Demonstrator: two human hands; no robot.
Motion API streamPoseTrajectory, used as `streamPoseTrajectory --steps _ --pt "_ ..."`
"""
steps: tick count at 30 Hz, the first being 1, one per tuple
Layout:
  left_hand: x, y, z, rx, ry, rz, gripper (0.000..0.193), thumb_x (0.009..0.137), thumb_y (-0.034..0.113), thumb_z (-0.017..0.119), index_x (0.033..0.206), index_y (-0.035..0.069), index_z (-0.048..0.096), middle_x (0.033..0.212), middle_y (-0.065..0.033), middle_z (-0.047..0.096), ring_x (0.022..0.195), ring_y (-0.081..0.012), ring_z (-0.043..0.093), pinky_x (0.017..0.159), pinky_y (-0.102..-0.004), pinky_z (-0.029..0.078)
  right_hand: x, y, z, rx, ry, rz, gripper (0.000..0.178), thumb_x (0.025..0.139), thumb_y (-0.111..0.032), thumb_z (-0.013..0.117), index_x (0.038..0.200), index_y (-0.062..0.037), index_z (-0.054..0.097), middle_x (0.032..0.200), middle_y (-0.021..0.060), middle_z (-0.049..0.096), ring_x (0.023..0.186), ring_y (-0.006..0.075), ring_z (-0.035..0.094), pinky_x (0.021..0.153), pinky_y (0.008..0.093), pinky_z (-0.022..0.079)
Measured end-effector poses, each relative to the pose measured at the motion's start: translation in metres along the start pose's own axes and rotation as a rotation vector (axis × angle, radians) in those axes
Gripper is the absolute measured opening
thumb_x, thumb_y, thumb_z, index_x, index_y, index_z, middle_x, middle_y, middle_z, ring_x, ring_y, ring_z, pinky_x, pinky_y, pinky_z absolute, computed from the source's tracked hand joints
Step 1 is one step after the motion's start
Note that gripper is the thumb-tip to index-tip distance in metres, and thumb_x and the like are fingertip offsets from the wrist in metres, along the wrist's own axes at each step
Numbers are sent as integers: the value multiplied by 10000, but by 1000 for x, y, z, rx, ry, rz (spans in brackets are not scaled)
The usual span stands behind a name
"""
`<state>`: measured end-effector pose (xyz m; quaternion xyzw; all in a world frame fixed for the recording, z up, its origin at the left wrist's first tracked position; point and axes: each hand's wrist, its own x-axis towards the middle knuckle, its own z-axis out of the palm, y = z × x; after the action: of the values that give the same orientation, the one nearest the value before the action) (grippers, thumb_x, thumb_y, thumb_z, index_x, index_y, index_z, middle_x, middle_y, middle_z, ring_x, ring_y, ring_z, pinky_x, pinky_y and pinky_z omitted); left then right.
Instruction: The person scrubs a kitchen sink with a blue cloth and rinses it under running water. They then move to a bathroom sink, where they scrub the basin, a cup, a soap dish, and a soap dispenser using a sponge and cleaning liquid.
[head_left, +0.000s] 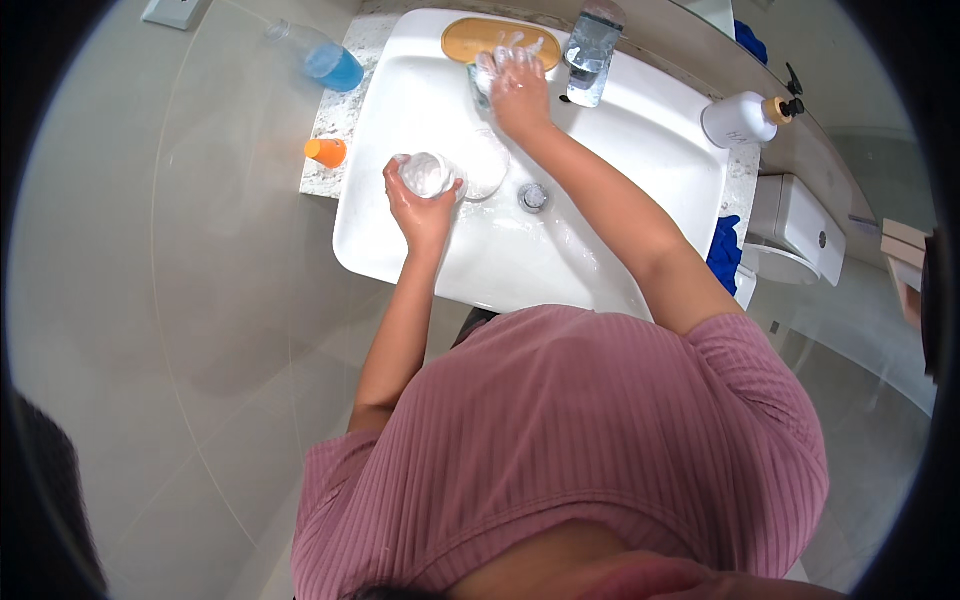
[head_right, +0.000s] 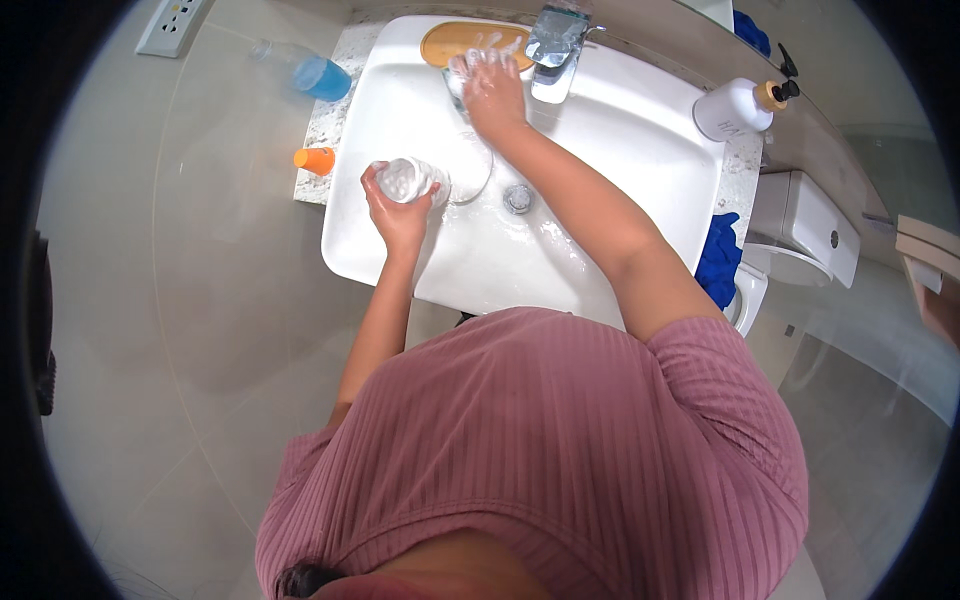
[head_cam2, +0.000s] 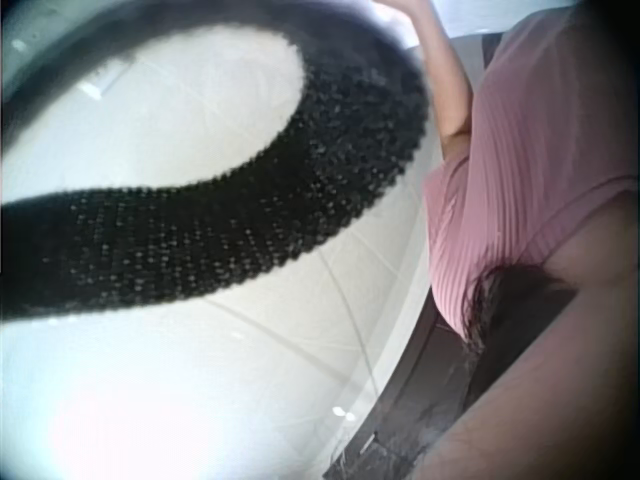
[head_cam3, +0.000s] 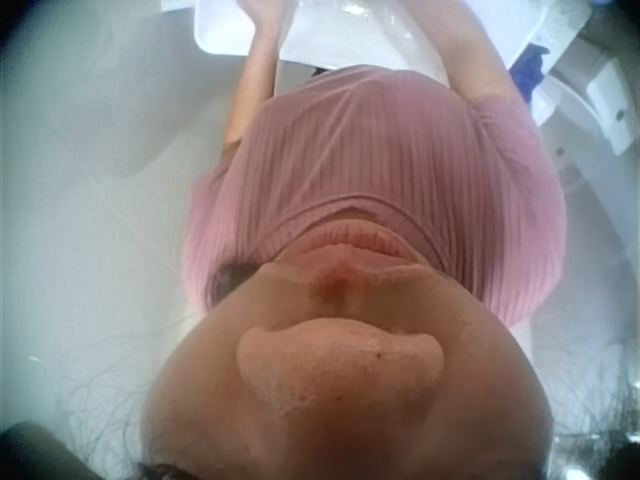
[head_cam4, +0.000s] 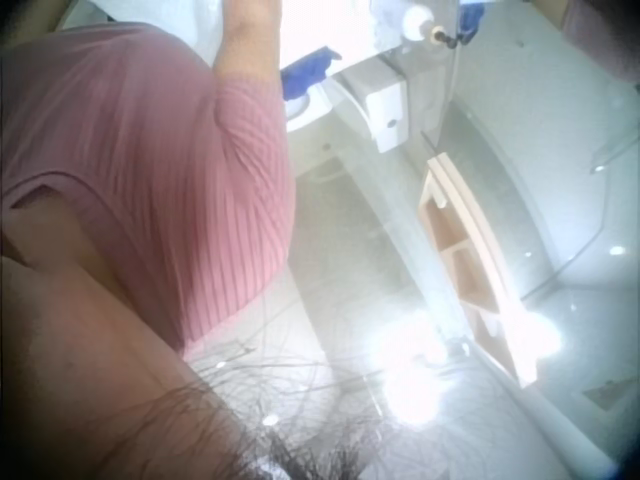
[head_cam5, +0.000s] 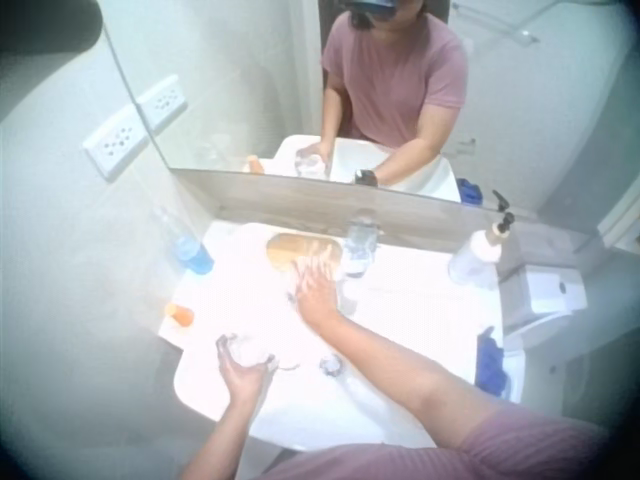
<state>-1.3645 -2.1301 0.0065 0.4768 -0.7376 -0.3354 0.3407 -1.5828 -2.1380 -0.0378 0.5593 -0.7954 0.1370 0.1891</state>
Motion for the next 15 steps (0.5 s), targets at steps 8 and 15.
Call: streamPoseTrajectory --steps 8,15 --pt "-13 -2 -7 198 -190 69 790 587 76 819 1243 37 381 1211 -157 435 1153 -332 395 969 -431 364 -24 14 -41 228 102 -176 340 727 -155 658 1062 -98 643 942 125 635 916 283 596 850 407 470" --pt "8 58 -7 336 -102 383 635 644 145 794 1193 57 487 1148 -126 523 1090 -305 455 957 -415 366 -73 22 -88 512 -35 -171 354 703 -67 620 1057 -53 628 950 140 624 837 303 600 803 420 478"
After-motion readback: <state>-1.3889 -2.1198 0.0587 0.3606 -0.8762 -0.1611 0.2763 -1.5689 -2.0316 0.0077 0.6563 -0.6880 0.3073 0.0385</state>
